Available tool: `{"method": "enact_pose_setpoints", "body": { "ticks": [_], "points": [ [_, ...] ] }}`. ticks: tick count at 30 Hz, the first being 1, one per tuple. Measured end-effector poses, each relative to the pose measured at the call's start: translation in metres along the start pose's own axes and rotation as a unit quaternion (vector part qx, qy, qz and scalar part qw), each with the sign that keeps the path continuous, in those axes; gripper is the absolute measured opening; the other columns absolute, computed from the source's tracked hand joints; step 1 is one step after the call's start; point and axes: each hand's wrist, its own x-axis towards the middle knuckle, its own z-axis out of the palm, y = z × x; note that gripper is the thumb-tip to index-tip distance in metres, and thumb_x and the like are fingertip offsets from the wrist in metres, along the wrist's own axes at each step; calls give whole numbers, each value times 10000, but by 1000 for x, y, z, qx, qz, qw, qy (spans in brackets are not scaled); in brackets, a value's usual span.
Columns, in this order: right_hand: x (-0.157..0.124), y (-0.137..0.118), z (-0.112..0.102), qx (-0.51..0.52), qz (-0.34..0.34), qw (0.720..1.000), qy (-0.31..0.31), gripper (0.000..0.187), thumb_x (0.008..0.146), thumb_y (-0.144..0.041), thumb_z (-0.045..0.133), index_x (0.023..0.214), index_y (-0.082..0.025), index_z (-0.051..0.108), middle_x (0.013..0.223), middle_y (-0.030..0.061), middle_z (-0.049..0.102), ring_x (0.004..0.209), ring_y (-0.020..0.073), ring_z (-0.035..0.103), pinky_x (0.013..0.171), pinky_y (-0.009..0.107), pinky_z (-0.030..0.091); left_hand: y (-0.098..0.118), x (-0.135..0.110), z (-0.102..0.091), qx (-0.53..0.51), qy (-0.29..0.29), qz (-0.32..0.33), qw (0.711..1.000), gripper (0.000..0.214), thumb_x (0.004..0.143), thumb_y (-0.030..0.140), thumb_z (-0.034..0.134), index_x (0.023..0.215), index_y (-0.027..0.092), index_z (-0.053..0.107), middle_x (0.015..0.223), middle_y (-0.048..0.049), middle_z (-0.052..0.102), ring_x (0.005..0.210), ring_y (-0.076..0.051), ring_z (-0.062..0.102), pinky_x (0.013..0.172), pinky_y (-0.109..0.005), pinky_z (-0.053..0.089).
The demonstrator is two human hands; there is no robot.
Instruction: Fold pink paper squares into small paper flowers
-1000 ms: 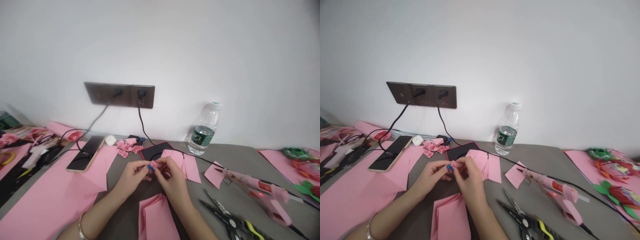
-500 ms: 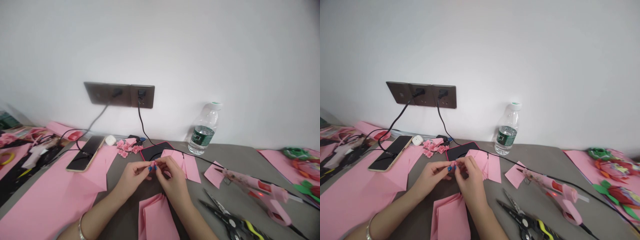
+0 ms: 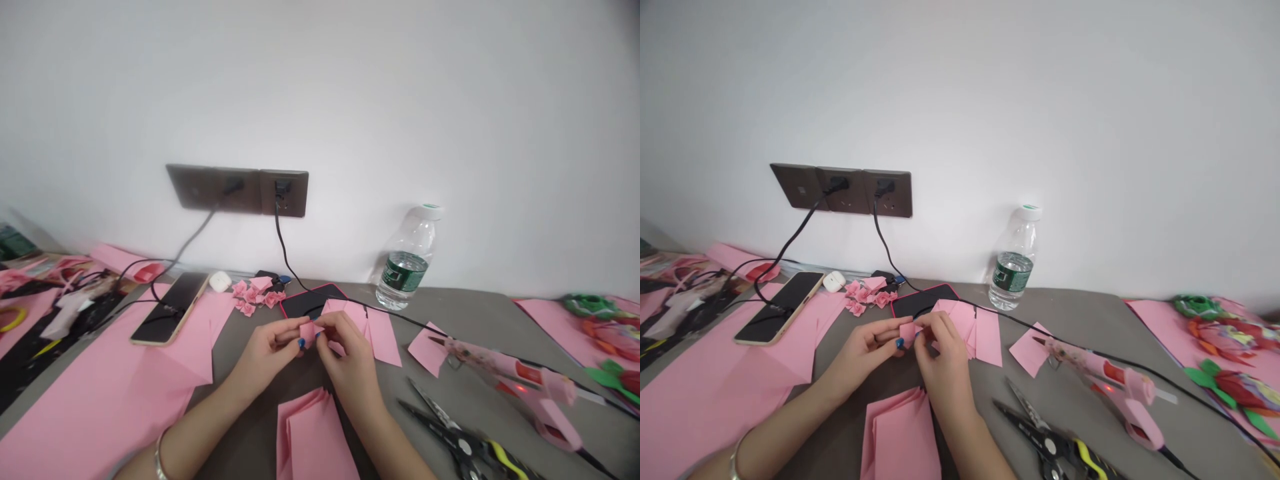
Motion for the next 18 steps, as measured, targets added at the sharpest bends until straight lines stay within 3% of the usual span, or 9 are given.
{"method": "enact_pose_setpoints", "body": {
  "ticks": [8,18],
  "points": [
    [3,-3,-5,-19,-17,1000,1,187,845,-72,490,820,-219,603,848,39,645,777,180,624,650,264,491,5,1,0,-55,1,-26,998,383,720,323,776,1054,139,741,906,-97,783,806,-190,702,756,-268,542],
    [0,-1,-6,-70,-50,996,-23,170,867,-89,510,870,-238,592,829,30,676,775,185,657,681,275,516,0,0,-1,-83,-12,-31,996,323,738,277,775,1037,166,722,931,-84,776,868,-188,703,806,-265,529]
  ]
}}
